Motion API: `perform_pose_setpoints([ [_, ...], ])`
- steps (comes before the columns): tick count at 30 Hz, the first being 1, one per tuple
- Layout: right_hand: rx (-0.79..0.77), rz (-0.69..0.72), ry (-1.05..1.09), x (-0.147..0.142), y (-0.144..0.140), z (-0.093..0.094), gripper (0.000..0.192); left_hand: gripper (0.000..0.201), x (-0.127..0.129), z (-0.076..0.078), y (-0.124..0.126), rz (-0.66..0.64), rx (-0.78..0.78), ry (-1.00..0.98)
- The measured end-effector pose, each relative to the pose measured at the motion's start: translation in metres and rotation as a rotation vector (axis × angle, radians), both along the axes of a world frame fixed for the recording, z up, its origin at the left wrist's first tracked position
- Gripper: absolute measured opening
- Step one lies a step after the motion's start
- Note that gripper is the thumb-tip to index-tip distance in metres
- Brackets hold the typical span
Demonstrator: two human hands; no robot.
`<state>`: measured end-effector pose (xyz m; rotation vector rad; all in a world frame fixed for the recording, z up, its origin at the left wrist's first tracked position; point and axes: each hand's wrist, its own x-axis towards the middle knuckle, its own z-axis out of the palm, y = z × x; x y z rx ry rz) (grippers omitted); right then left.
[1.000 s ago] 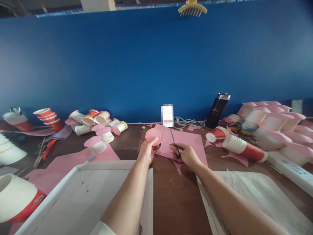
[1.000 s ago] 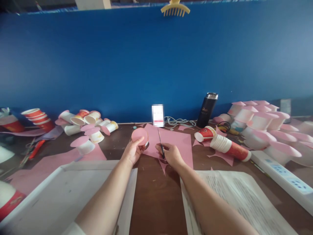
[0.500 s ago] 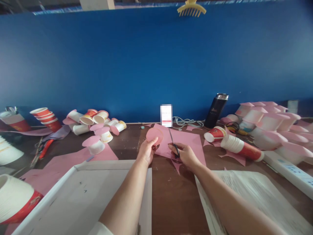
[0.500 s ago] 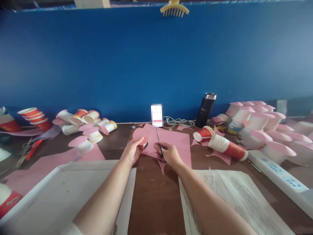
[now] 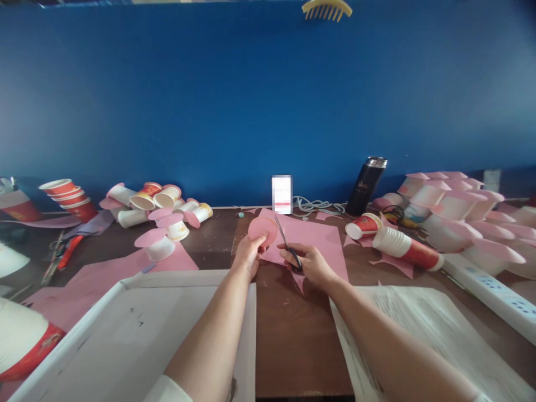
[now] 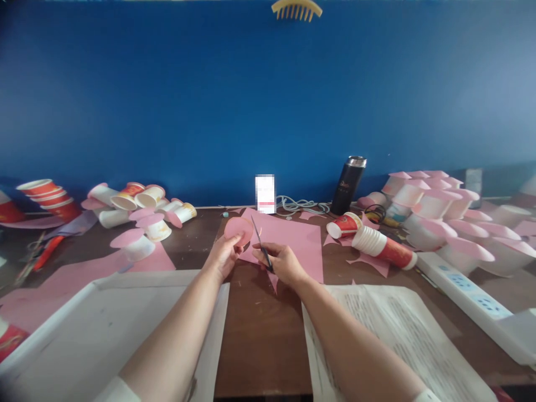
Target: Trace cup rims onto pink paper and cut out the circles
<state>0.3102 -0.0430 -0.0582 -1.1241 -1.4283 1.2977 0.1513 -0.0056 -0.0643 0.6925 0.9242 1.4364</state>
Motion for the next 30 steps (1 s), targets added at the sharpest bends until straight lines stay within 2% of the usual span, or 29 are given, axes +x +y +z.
perform_pose_setpoints([
  [8, -0.041, -0.022, 0.032, 0.0, 0.001, -0.002, 0.054, 0.034, 0.001, 0.0, 0.0, 0.018, 0.01, 0.06],
  [13, -0.017, -0.04, 0.024, 0.0, 0.004, -0.007, 0.054, 0.036, 0.002, 0.0, 0.0, 0.003, 0.006, 0.085],
  [30, -0.013, -0.042, 0.001, 0.001, 0.007, -0.012, 0.052, 0.034, 0.002, 0.001, -0.001, -0.018, 0.013, 0.059],
])
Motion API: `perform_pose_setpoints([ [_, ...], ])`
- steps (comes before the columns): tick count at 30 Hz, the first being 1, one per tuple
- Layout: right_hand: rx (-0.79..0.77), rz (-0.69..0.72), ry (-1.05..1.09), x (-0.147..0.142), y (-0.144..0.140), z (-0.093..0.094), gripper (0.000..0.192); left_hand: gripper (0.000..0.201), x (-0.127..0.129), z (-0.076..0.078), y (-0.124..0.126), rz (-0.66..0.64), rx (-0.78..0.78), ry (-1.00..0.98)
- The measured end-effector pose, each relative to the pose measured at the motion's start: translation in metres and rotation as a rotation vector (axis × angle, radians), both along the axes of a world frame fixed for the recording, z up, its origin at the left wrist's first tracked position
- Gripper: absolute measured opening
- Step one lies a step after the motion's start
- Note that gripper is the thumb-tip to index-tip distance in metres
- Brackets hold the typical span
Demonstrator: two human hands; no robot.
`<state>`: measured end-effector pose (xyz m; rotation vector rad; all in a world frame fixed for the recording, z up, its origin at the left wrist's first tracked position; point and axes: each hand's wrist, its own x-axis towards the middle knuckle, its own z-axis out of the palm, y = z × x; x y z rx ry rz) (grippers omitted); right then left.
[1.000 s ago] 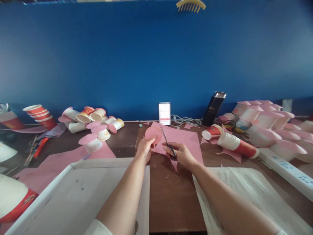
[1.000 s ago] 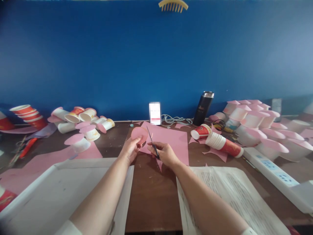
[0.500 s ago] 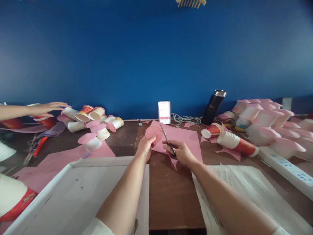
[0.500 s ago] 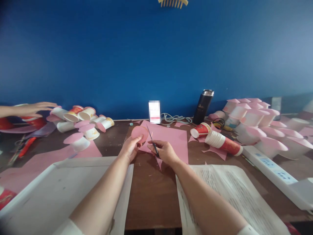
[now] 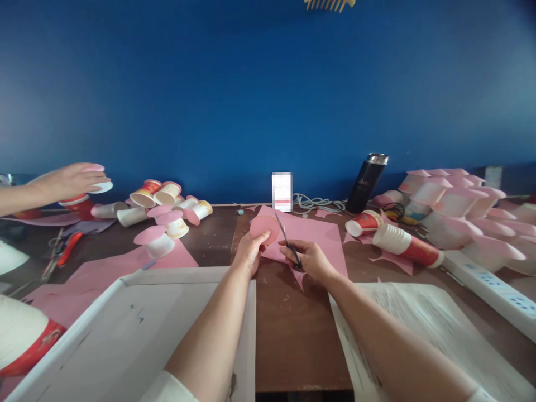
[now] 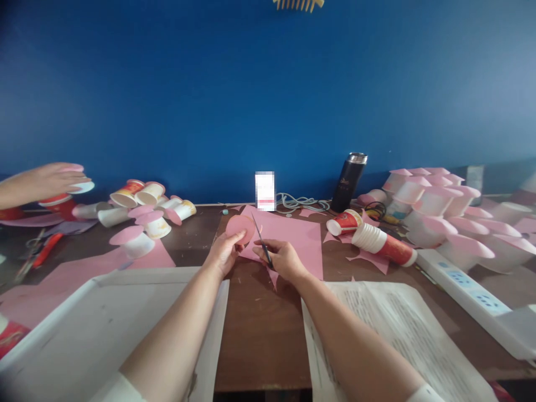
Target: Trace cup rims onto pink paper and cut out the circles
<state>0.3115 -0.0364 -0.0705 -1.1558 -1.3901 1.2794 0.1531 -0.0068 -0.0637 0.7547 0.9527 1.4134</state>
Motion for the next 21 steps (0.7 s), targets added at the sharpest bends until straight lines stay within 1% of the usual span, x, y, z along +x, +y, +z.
perform_pose_setpoints([
  [14, 0.0, -0.011, 0.007, -0.0004, 0.0005, -0.0008, 0.055, 0.032, -0.0009, 0.0005, -0.0009, -0.005, -0.013, 0.03],
  [21, -0.036, -0.022, 0.035, -0.0004, 0.0012, -0.0016, 0.058, 0.031, -0.0014, -0.0007, 0.0003, -0.003, -0.018, 0.031],
])
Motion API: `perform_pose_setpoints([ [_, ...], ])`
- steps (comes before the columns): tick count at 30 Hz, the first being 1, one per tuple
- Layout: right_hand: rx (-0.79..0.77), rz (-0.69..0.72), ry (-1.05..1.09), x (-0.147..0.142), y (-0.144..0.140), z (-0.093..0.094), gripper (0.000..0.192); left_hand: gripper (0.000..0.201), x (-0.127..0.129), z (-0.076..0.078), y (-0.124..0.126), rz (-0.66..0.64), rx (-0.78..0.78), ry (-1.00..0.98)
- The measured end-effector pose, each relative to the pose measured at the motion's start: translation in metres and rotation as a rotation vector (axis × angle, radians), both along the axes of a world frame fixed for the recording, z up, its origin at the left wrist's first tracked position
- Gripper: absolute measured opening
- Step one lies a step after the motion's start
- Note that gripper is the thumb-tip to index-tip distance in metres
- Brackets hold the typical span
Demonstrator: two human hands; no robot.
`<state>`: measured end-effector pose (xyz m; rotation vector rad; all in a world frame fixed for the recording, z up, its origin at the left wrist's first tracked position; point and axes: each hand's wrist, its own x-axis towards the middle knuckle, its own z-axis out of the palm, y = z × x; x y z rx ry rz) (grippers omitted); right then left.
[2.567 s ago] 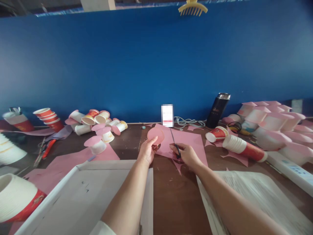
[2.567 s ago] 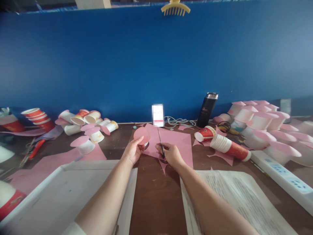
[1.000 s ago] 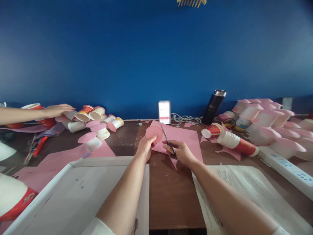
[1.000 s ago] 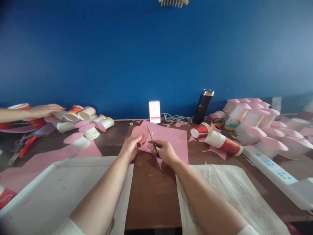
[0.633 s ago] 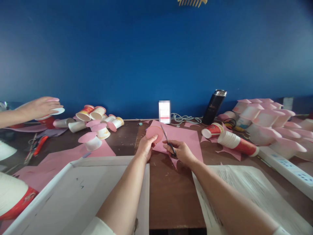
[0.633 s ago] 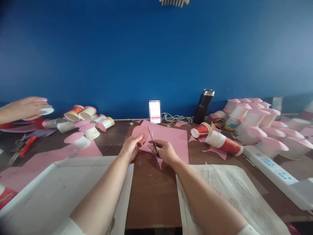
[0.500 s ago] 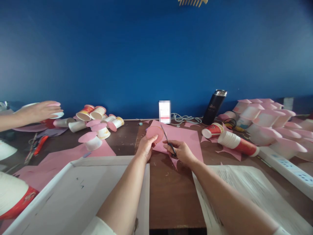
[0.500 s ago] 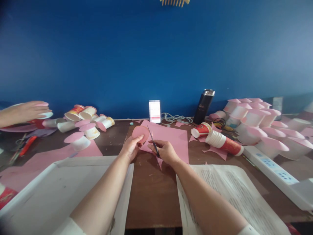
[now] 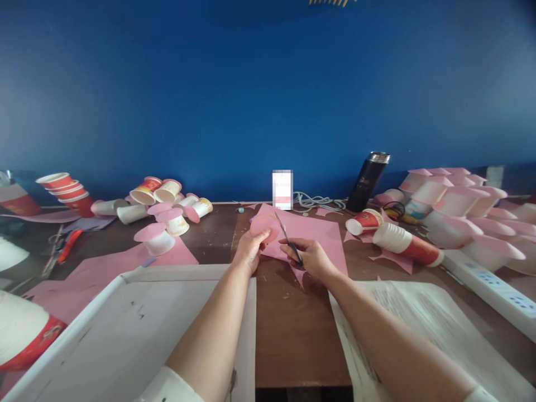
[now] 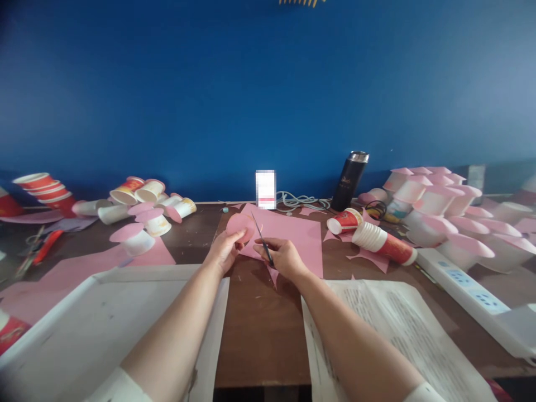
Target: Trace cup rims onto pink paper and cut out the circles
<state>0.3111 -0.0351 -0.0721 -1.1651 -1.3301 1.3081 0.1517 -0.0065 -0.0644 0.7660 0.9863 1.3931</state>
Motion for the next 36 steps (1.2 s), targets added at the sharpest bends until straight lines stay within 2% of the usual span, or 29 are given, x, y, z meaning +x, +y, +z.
perform_pose_setpoints([
  [6, 0.005, -0.01, -0.061, 0.001, 0.0, -0.001, 0.057, 0.033, -0.002, -0.002, 0.002, 0.018, -0.028, -0.016],
  [27, 0.005, -0.017, -0.02, -0.001, -0.002, 0.0, 0.057, 0.031, -0.005, -0.01, 0.007, 0.013, 0.001, -0.002],
  [36, -0.087, -0.098, -0.026, 0.0, -0.001, 0.005, 0.058, 0.037, -0.004, 0.0, 0.002, 0.012, -0.022, -0.146],
])
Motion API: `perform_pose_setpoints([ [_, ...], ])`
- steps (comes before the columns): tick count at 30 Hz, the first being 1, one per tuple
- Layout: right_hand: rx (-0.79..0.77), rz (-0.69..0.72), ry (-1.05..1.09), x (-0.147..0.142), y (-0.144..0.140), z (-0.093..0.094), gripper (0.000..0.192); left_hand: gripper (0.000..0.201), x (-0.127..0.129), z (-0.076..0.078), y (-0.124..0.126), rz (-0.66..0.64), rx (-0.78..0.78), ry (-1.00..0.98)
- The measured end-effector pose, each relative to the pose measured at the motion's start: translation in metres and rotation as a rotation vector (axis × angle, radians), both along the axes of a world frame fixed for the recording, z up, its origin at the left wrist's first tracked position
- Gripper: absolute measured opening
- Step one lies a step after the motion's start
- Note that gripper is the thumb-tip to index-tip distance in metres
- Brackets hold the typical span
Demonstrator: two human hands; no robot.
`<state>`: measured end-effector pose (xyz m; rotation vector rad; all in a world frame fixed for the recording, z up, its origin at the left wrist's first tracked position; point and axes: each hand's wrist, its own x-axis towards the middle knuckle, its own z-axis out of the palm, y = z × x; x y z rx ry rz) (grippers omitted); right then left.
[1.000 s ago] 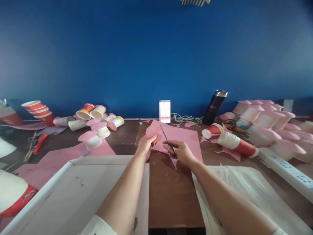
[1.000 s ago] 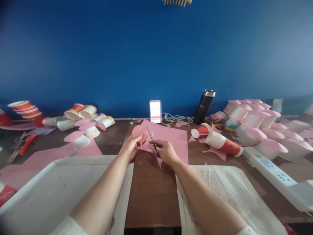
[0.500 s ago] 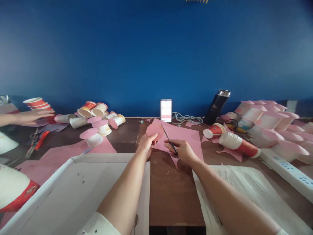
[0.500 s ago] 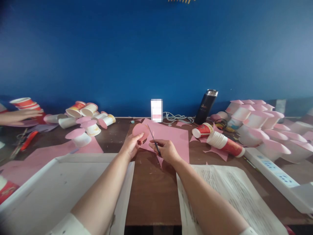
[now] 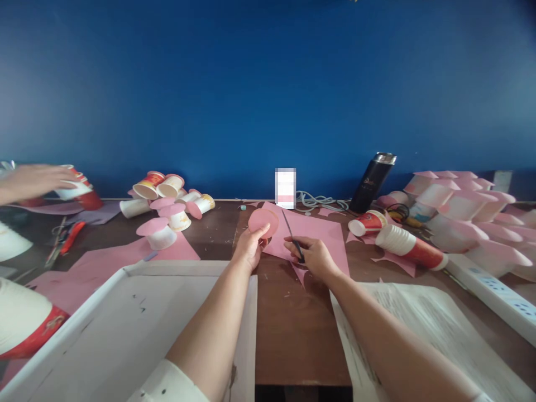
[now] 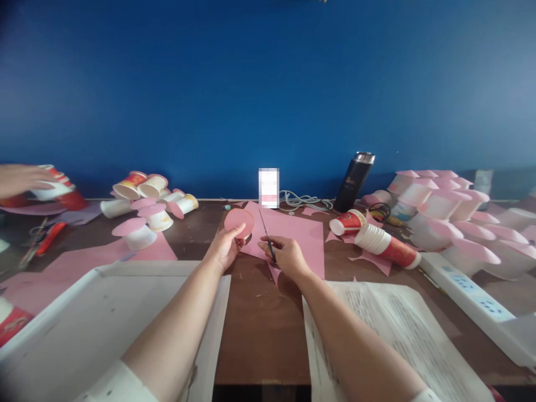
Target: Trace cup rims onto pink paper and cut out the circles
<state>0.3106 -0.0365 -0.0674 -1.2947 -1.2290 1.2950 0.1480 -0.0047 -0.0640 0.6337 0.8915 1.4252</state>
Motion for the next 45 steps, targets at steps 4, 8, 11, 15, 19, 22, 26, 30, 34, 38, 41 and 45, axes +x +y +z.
perform_pose_setpoints([
  [4, 0.02, -0.003, 0.002, 0.0, 0.0, 0.001, 0.058, 0.041, 0.0, 0.003, 0.0, -0.003, 0.01, -0.021],
  [8, 0.055, 0.032, -0.024, 0.0, 0.0, -0.001, 0.057, 0.04, 0.001, 0.001, 0.001, -0.009, 0.031, 0.009],
  [11, 0.05, 0.037, -0.026, 0.001, 0.0, -0.002, 0.056, 0.037, 0.001, 0.0, 0.002, -0.019, 0.047, 0.044],
  [15, 0.018, 0.028, 0.004, 0.002, 0.001, -0.002, 0.055, 0.031, -0.001, -0.002, 0.002, -0.037, 0.095, 0.094],
  [19, 0.013, 0.0, 0.032, 0.003, 0.001, 0.0, 0.053, 0.033, -0.003, -0.002, 0.002, -0.032, 0.097, 0.117],
  [22, 0.05, 0.0, 0.037, 0.003, 0.0, 0.003, 0.049, 0.038, -0.003, -0.001, 0.001, -0.01, 0.086, 0.124],
  [26, 0.034, 0.043, 0.059, 0.003, -0.002, 0.007, 0.046, 0.039, -0.003, -0.001, 0.001, -0.001, 0.09, 0.163],
  [30, 0.042, 0.101, 0.088, 0.003, -0.005, 0.008, 0.046, 0.032, -0.003, -0.002, 0.002, 0.003, 0.122, 0.188],
  [34, 0.052, 0.12, 0.1, 0.003, -0.006, 0.008, 0.048, 0.03, -0.003, -0.002, 0.002, -0.023, 0.124, 0.183],
  [38, 0.051, 0.13, 0.1, 0.003, -0.006, 0.01, 0.049, 0.031, -0.002, 0.001, 0.001, -0.048, 0.113, 0.183],
  [41, 0.05, 0.137, 0.095, 0.004, -0.006, 0.01, 0.048, 0.032, -0.002, 0.003, -0.001, -0.04, 0.108, 0.199],
  [45, 0.061, 0.128, 0.099, 0.004, -0.006, 0.009, 0.048, 0.032, -0.002, 0.004, -0.002, -0.036, 0.107, 0.22],
])
